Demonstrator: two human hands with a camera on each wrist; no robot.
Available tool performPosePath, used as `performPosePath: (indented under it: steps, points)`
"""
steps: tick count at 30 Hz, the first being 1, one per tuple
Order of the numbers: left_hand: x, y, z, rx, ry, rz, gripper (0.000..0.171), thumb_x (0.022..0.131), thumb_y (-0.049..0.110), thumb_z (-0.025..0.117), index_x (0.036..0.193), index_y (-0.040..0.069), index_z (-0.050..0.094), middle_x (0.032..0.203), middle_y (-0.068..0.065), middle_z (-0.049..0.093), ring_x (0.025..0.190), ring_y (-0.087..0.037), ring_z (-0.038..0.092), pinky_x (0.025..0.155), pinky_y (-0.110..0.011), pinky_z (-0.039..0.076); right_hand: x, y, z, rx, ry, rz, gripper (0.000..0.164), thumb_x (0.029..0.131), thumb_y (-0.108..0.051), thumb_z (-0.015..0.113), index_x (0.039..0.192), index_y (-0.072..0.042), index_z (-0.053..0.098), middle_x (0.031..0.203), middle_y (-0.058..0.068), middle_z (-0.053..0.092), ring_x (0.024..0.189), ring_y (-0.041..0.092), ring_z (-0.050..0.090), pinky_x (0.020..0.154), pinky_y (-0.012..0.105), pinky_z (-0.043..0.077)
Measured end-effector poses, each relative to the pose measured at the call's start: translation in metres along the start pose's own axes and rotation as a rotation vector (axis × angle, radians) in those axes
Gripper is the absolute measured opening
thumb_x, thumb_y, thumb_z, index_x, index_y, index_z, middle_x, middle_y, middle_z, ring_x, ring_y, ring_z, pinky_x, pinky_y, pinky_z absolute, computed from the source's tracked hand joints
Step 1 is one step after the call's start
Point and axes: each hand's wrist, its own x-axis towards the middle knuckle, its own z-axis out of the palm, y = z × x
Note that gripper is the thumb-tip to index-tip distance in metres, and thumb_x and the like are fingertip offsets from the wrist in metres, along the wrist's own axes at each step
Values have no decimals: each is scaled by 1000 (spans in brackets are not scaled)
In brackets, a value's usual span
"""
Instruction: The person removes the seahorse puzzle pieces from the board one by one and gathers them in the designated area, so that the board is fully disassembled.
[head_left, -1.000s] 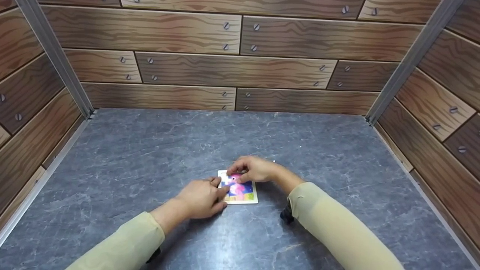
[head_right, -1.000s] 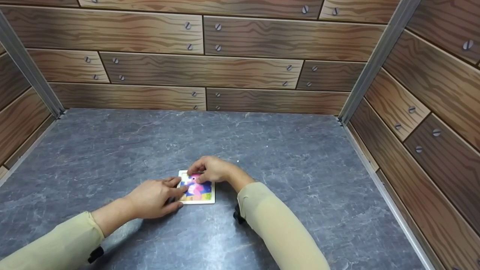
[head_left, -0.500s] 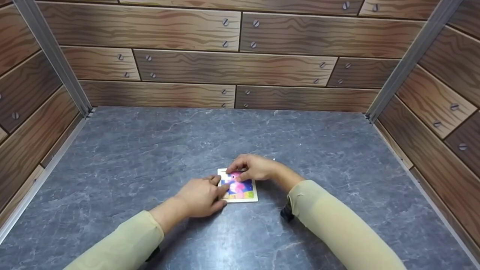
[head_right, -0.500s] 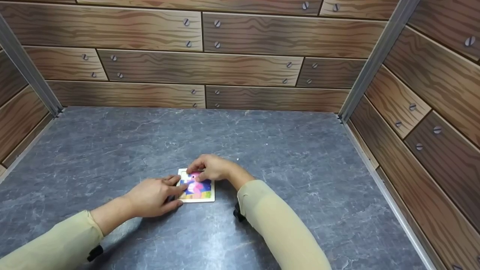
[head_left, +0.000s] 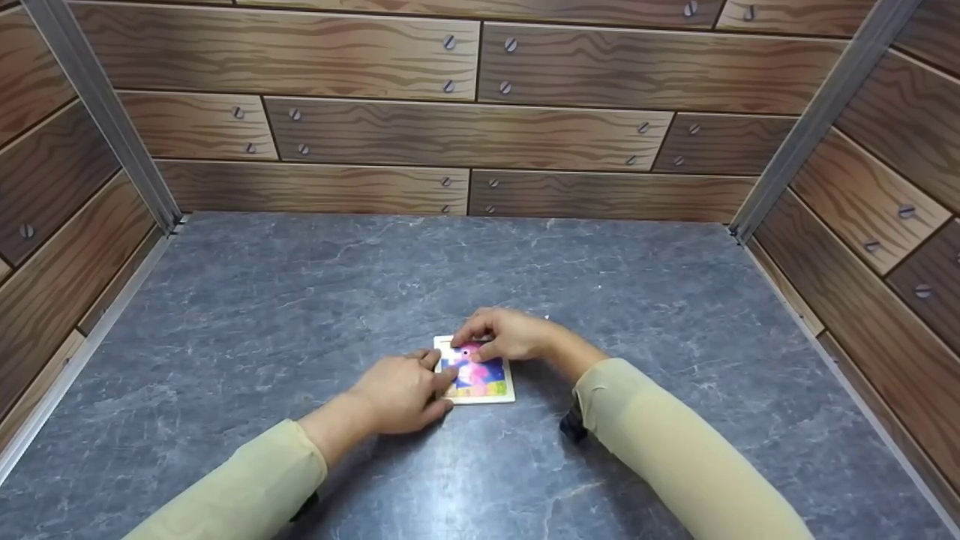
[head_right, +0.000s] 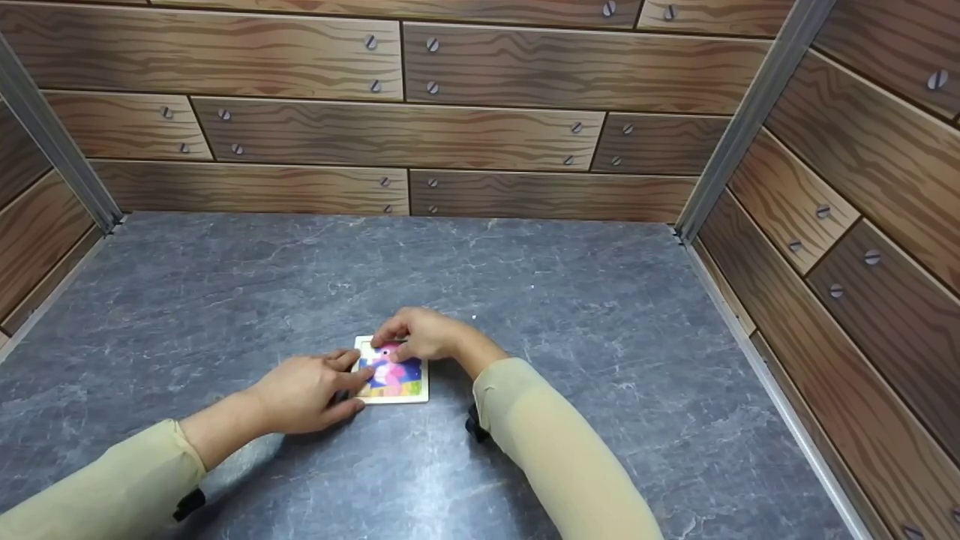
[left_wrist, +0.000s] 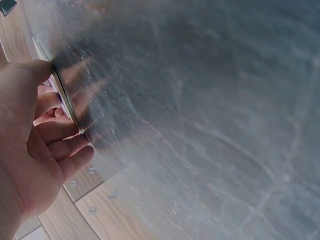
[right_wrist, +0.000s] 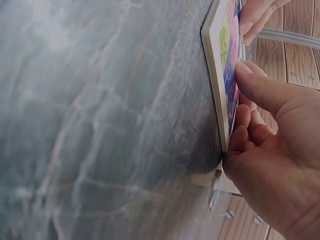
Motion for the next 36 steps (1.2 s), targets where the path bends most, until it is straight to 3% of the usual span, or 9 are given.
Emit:
performPosePath:
  steps: [18, 25, 36]
  points:
    - [0, 1, 1, 25, 22, 12, 49, 107, 43, 59, 145, 12, 66, 144, -30, 60, 130, -43, 63, 98, -54, 57, 0, -3, 1, 1, -10, 31, 32, 96, -4, 75, 127, -8, 76, 127, 10, 66, 120, 21, 58, 109, 43, 46]
    - [-1, 1, 1, 23, 43, 20, 50, 107, 43, 59, 145, 11, 66, 143, -31, 61, 129, -45, 63, 98, -54, 58, 0, -1, 1, 19, -10, 2, 31, 95, -4, 76, 126, -5, 75, 124, 11, 68, 117, 21, 59, 107, 41, 47]
    - [-2, 1, 1, 14, 15, -3, 51, 107, 43, 59, 148, 12, 65, 146, -29, 59, 131, -43, 62, 97, -53, 58, -1, 1, 3, 60, 14, -14, 30, 95, -3, 76, 125, -4, 76, 120, 11, 68, 112, 19, 58, 104, 40, 48]
